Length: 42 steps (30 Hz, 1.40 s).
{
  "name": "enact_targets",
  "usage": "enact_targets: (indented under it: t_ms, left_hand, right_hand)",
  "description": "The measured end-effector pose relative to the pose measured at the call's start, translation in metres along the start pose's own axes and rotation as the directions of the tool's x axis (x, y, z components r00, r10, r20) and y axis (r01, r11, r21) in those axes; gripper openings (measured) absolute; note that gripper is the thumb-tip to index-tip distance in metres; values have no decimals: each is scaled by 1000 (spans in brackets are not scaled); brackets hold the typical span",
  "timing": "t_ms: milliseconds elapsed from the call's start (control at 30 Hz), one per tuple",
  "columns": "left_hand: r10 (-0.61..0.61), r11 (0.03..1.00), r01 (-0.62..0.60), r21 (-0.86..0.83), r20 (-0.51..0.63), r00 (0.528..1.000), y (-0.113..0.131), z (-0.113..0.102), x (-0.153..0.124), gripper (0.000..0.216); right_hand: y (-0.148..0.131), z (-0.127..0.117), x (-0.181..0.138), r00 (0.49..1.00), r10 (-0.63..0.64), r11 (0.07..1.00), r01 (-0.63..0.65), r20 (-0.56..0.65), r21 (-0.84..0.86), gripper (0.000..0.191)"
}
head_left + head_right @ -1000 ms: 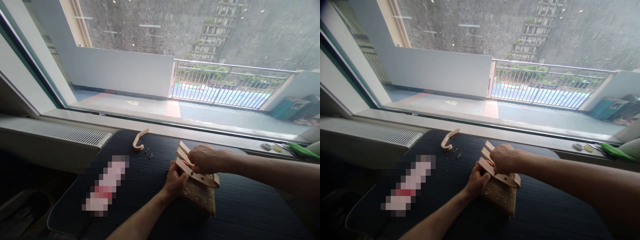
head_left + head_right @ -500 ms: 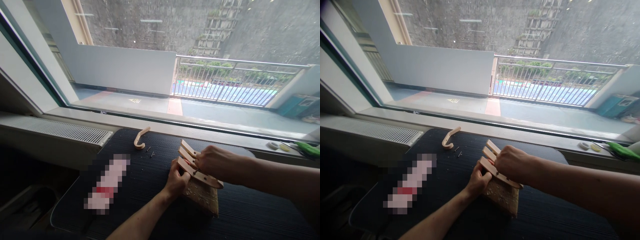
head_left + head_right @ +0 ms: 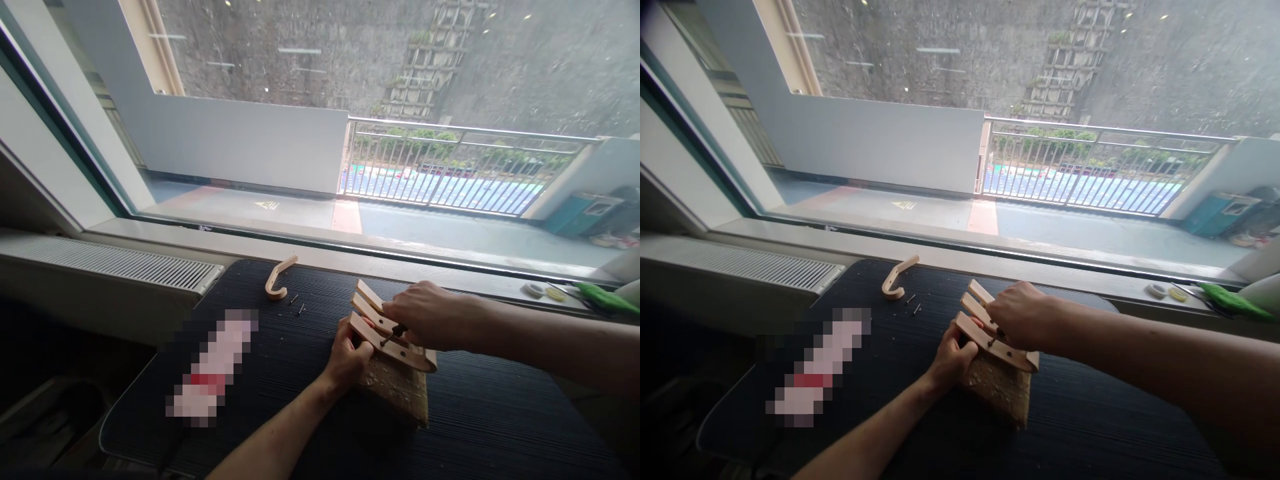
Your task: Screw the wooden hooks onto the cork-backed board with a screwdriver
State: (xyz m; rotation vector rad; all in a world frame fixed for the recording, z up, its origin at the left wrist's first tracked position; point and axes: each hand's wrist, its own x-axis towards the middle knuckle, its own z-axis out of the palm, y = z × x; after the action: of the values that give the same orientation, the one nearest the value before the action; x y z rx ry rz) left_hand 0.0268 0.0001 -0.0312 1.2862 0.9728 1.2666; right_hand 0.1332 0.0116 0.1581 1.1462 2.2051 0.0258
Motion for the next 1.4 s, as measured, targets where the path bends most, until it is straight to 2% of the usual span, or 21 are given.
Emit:
enact_targets:
  t_ms: [100, 200, 267, 333, 400, 500, 567, 667, 800, 967, 1033, 1100, 1200, 1300, 1400]
  left_hand:
    - [18, 1000, -18, 14, 3, 1000, -1, 0, 0, 32]
    - [20, 999, -20, 27, -10, 1000, -3, 0, 0, 32]
    - [24, 999, -24, 39, -17, 1000, -5, 0, 1, 31]
    - [26, 999, -25, 46, -23, 999, -6, 1, 1, 30]
    - [19, 999, -18, 46, -29, 999, -6, 1, 1, 30]
    - [9, 999, -8, 39, -38, 999, -4, 2, 1, 31]
    - [4, 1000, -3, 27, -35, 999, -2, 2, 1, 31]
    - [-4, 1000, 4, 17, -22, 1000, -1, 1, 1, 32]
    - [4, 999, -4, 42, -14, 1000, 0, 0, 0, 31]
    - [10, 998, -10, 69, -8, 1000, 0, 0, 1, 29]
    - [13, 997, -13, 80, -6, 1000, -2, 0, 1, 29]
    - [19, 996, -18, 85, -10, 1000, -4, 1, 2, 29]
    - [17, 997, -15, 80, -23, 1000, -6, 1, 2, 29]
    - [16, 997, -13, 79, -35, 999, -5, 2, 1, 30]
    - [20, 998, -18, 68, -34, 999, -3, 2, 1, 30]
  right_hand:
    - [1, 8, -2, 992, -92, 992, 83, -91, -99, 16]
    - [0, 20, -1, 952, -239, 965, 211, -191, -155, 17]
    - [-1, 25, 0, 938, -270, 958, 240, -217, -157, 17]
    - [0, 27, 3, 964, -216, 973, 200, -156, -114, 17]
    - [2, 24, 4, 992, -96, 995, 94, -79, -25, 19]
    - [6, 18, 6, 998, 63, 989, -62, -1, 137, 26]
    - [7, 14, 6, 995, 90, 976, -98, 51, 196, 29]
    - [6, 9, 2, 995, 79, 980, -89, 62, 181, 25]
    - [3, 3, -6, 999, 54, 994, -53, -7, 95, 21]
    - [1, 10, -5, 982, -150, 988, 152, -118, 3, 17]
    - [1, 16, -1, 968, -191, 981, 192, -162, -6, 17]
    - [1, 22, 2, 976, -149, 988, 154, -156, 21, 16]
    - [3, 27, 6, 993, 7, 993, 7, -122, 119, 22]
    - [5, 27, 7, 984, 142, 973, -118, -109, 199, 31]
    - [6, 22, 7, 984, 154, 970, -133, -87, 205, 33]
